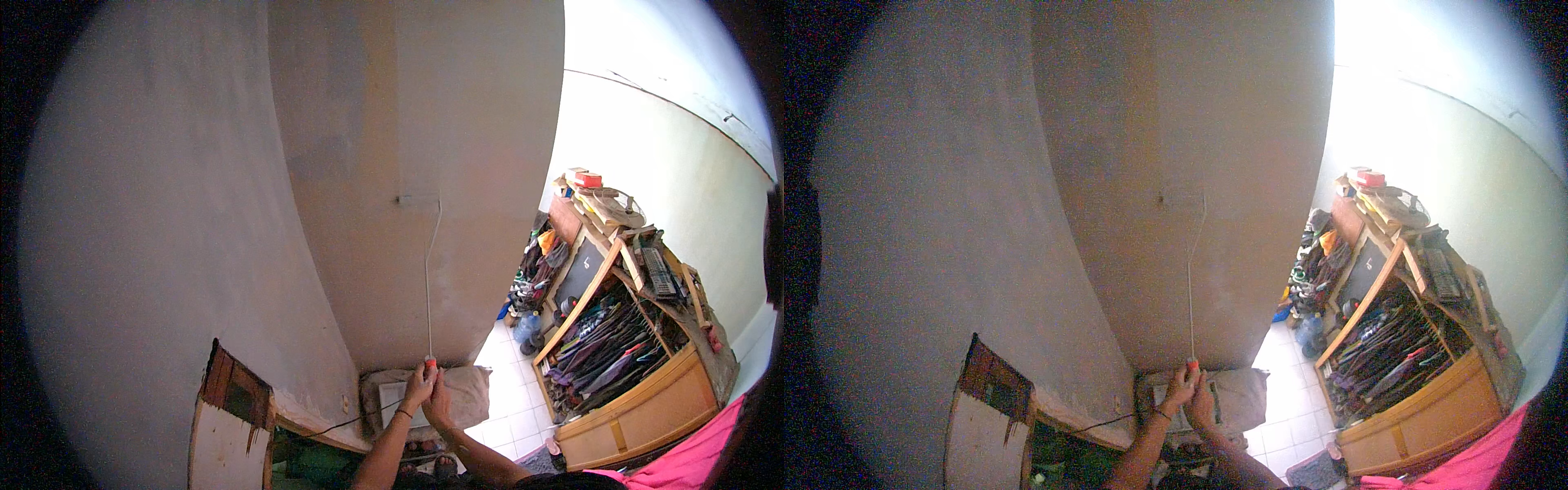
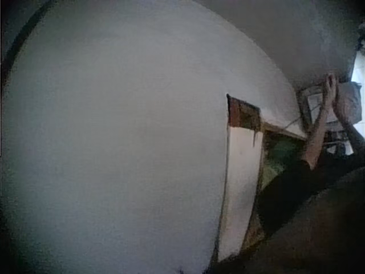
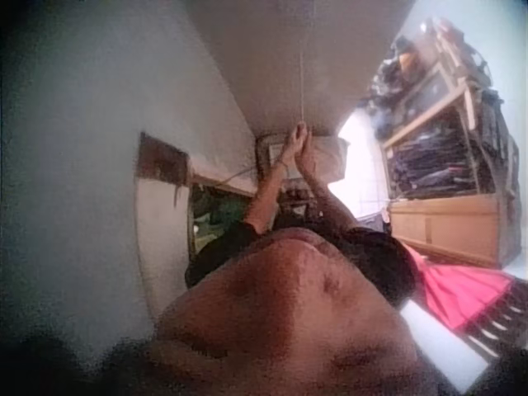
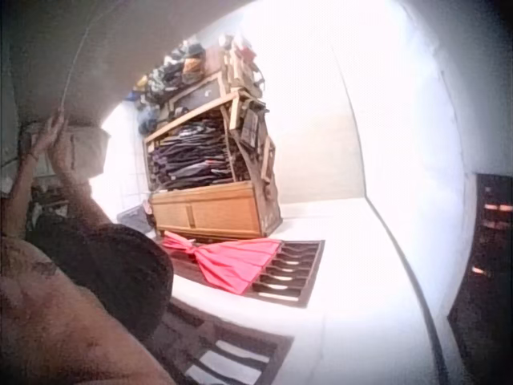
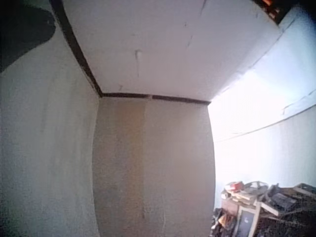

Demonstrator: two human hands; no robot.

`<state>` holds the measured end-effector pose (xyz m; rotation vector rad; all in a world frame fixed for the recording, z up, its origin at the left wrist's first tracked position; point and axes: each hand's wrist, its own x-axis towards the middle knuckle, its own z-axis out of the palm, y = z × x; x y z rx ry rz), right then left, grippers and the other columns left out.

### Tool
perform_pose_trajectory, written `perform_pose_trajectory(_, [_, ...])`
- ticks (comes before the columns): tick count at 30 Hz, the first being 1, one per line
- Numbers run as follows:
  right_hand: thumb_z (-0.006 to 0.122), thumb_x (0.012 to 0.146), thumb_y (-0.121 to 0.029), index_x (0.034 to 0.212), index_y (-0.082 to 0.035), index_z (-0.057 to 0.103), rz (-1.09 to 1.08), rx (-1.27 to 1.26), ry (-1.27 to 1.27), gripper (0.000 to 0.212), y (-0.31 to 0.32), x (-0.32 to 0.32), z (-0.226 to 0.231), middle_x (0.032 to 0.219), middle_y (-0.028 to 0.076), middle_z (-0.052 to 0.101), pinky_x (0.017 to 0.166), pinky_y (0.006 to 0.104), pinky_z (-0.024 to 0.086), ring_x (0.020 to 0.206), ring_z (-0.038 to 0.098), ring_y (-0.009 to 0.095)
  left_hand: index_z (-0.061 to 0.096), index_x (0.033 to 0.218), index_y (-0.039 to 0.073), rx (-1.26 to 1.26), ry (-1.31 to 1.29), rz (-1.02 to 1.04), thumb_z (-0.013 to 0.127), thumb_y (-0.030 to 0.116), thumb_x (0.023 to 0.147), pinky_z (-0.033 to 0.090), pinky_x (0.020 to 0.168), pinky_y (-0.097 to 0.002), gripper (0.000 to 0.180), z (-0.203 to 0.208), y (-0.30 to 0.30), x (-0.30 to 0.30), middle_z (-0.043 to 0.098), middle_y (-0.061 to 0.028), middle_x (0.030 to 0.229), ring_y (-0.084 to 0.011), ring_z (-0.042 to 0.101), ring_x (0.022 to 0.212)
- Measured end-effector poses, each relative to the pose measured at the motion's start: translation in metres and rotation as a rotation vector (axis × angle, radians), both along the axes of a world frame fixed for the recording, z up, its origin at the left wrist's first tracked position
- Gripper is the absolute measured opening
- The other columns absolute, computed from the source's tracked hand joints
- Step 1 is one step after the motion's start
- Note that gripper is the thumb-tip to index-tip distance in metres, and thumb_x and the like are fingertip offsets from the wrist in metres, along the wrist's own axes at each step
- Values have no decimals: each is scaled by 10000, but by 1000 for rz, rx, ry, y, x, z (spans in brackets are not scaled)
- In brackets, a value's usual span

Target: The person paints a wall using a paint roller attached to an extension pole. They repeatedly dip the roller into a paint tray and apply paint in vertical strokes along the wall surface.

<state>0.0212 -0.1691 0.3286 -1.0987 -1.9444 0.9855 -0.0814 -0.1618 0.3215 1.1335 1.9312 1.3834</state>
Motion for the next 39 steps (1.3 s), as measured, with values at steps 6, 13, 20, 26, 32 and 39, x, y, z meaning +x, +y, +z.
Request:
perform_pose_trajectory(6, [697,855,-267,1543,-55,212,-67,186,121,868,0,-6,-18,1091,266,664,729,489,516,920,663,451,612,1202,33,21,38,47,574,489,951,510,839,-482,521,19,-6,7,677,-242,1071,-423,649,1000])
perform_pose_trajectory(13, [706,845,-310,1523,-62,273,-51,21,84,842,-6,6,-28,1058,252,679,723,494,516,892,666,452,620,1223,54,49,-2,82,521,475,987,523,794,-478,493,48,-12,17,685,-238,1061,-418,659,988])
perform_pose_trajectory(20, [693,854,-330,1508,-74,307,-33,-123,1,802,3,21,-108,1102,228,679,765,488,518,931,659,449,613,1169,26,-68,-105,4,553,392,995,506,884,-419,410,-47,-15,35,681,-189,1094,-362,655,1027])
perform_pose_trajectory(26, [662,886,-244,1475,-59,369,-68,57,143,684,20,-16,13,1157,223,666,821,463,517,999,664,413,618,1172,35,133,44,96,548,378,999,521,822,-426,391,15,9,10,684,-220,1039,-381,667,991])
perform_pose_trajectory(32, [635,909,-250,1490,-88,355,-29,-47,24,665,10,-3,-8,1291,218,600,877,451,500,1091,630,394,622,1147,20,54,-1,96,553,400,993,519,792,-433,416,-23,-4,21,688,-222,998,-378,675,925])
perform_pose_trajectory(39, [615,931,-248,1508,-114,337,-21,15,107,654,21,-1,-24,1313,198,603,873,453,506,1111,635,374,647,1123,1,42,-36,66,553,434,984,515,782,-440,464,24,1,20,684,-243,1012,-396,674,923])
